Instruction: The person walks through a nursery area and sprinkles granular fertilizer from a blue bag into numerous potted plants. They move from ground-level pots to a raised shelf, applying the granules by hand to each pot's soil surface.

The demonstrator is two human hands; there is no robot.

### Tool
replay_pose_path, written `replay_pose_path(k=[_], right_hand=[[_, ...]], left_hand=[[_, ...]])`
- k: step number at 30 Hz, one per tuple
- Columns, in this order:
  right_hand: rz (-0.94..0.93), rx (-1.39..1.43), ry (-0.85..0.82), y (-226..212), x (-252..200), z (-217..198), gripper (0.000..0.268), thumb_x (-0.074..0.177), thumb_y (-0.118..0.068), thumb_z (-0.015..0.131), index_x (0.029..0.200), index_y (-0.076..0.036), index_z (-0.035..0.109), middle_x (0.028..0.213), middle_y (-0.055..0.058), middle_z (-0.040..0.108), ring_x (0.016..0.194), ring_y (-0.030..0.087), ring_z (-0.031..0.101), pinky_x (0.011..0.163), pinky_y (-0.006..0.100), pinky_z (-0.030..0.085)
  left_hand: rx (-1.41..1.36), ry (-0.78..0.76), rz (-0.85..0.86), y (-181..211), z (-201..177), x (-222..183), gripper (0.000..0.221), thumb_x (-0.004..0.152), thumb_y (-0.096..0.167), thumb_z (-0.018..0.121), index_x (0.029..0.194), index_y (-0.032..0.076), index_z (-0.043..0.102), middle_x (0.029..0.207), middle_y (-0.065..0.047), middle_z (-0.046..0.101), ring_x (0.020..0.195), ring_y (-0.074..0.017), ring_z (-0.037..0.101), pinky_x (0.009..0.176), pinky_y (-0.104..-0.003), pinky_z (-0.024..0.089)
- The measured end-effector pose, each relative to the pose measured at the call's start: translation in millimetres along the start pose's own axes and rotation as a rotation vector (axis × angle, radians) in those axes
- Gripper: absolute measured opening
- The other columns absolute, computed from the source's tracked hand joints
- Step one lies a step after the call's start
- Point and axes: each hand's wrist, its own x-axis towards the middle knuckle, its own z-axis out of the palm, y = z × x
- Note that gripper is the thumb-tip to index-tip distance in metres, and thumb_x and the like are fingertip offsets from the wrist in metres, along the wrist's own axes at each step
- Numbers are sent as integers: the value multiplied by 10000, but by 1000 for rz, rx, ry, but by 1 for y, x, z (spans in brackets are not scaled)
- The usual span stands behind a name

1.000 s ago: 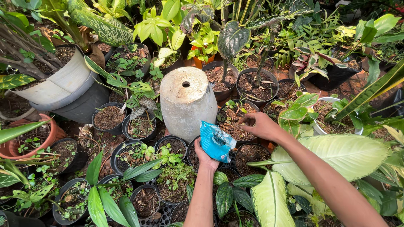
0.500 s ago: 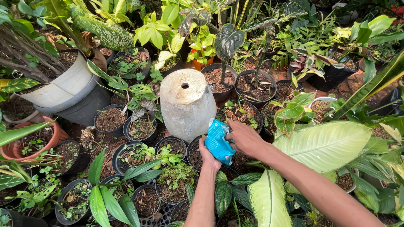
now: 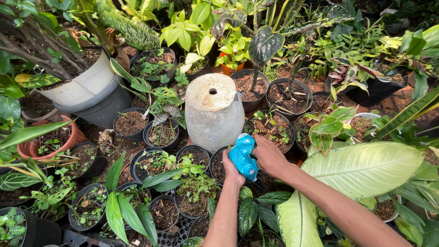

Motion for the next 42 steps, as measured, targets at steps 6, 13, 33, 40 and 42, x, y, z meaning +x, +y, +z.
replay_pose_path(k=[6,13,33,40,42], right_hand=[[112,-30,-208,-7,2,3,258,693,-10,705,947,-21,754,1383,211,522,1290,389,461,1062,635,328],[73,-11,-157,0,6,5,343,698,-94,760,1015,33,720,1370,293,466,1257,430,448,1003,576,365],[783,713,-57,127,23,73,243,883,-293,768,996,-82,810,1073,100,782,1070,193,710,1025,428,495],[757,129,-192,136,22,112,170,855,-333,808,928,-183,839,1238,154,655,1271,342,489,1065,598,264],[717,89,-197,137,20,116,159,850,-317,813,877,-162,834,1224,143,668,1251,337,487,1087,599,258]], left_hand=[[10,-46,-25,-2,-7,4,482,940,557,465,1066,120,627,919,-98,696,785,-271,689,697,-469,590],[1,21,-31,0,-9,8,491,937,541,453,1078,110,642,956,-111,710,828,-276,696,753,-459,592],[-67,141,27,25,-37,17,461,921,556,445,1082,159,615,1154,-111,706,1029,-299,666,914,-487,540],[-78,168,21,29,-36,21,503,941,581,401,1115,162,620,1195,-119,698,1062,-307,654,952,-504,518],[-78,169,26,30,-38,21,499,944,571,407,1123,155,617,1197,-126,695,1064,-314,652,955,-511,517]])
